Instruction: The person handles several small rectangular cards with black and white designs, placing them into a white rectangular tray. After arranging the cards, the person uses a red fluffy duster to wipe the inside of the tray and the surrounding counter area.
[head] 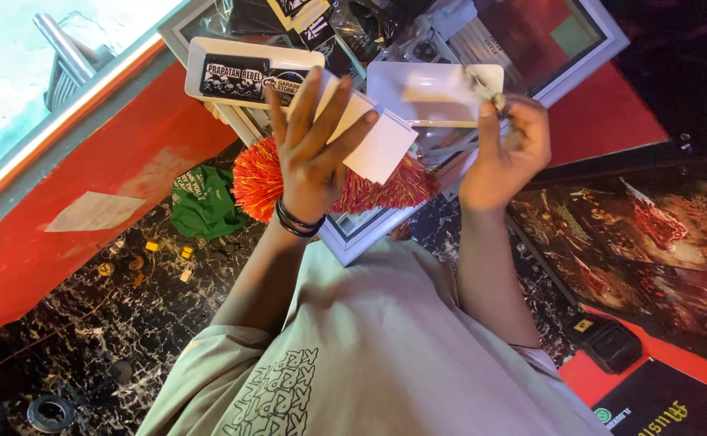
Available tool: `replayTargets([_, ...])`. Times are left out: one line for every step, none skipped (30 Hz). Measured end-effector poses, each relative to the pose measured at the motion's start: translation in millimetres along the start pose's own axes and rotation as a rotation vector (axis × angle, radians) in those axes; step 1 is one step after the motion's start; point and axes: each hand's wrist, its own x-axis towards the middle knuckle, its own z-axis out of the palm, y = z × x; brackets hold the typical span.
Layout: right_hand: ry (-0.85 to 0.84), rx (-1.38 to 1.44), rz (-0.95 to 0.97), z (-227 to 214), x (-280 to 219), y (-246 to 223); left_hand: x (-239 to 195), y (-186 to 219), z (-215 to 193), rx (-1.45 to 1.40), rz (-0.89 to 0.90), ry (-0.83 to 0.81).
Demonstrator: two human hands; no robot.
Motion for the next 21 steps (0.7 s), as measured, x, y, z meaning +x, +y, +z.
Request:
replayTargets([0.018, 0.101, 0.211, -2, -2, 7, -5, -3, 8, -0.159, -0.057, 0.031])
replayTargets([0.016, 0.102, 0.211, -1, -5, 10, -7, -3, 16, -0.158, -0.057, 0.033])
replayTargets([-0.095, 0.154, 0.288, -1, -7, 13, -10, -2, 24, -0.568, -0.362, 0.084])
replayTargets([-0.208, 0.205, 0.365, -1, -10, 15, -13, -1, 32, -0.979, -0.669, 0.129])
replayTargets([-0.211, 0.205, 0.365, 3, -14, 7, -5, 10, 27, -0.979, -0.670, 0.133])
replayTargets([-0.243, 0.214, 0.383, 8, -17, -1, 4, 19, 22, -1.250, -0.820, 0.181])
replayTargets([-0.274, 0.222, 0.400, 12, -20, -9, 12, 29, 16, -1.522, -0.967, 0.230])
replayTargets([-0.277, 0.219, 0.404, 14, -21, -8, 13, 28, 14, -1.523, -0.972, 0.233])
replayTargets([-0.298, 0.194, 0.372, 15, -23, -7, 13, 28, 12, -1.491, -0.938, 0.216])
replayTargets([-0.319, 0.172, 0.338, 18, -23, -6, 15, 26, 10, -1.459, -0.899, 0.200])
replayTargets([-0.321, 0.172, 0.339, 15, -22, -2, 12, 23, 8, -1.458, -0.900, 0.202])
replayTargets([-0.326, 0.081, 0.265, 13, -21, 2, 11, 19, 7, -1.277, -0.845, 0.205])
replayTargets([-0.330, -0.009, 0.191, 11, -19, 6, 9, 15, 5, -1.096, -0.787, 0.207])
replayTargets([-0.332, -0.011, 0.192, 15, -17, -8, 11, 19, 4, -1.097, -0.790, 0.208])
replayTargets([-0.374, -0.075, 0.187, 20, -15, -22, 13, 22, 3, -0.996, -0.751, 0.209])
replayTargets([-0.415, -0.138, 0.180, 25, -12, -35, 15, 24, 2, -0.896, -0.710, 0.209])
replayTargets([-0.415, -0.138, 0.179, 31, -15, -36, 16, 27, 3, -0.896, -0.711, 0.210])
replayTargets([-0.453, -0.049, 0.237, 35, -19, -37, 17, 30, 4, -0.897, -0.708, 0.219])
replayTargets([-0.490, 0.041, 0.295, 39, -22, -38, 17, 33, 6, -0.897, -0.705, 0.228])
replayTargets([-0.488, 0.038, 0.294, 39, -25, -31, 19, 33, 5, -0.900, -0.704, 0.226])
replayTargets([-0.480, 0.067, 0.289, 38, -29, -23, 21, 34, 4, -0.897, -0.689, 0.202])
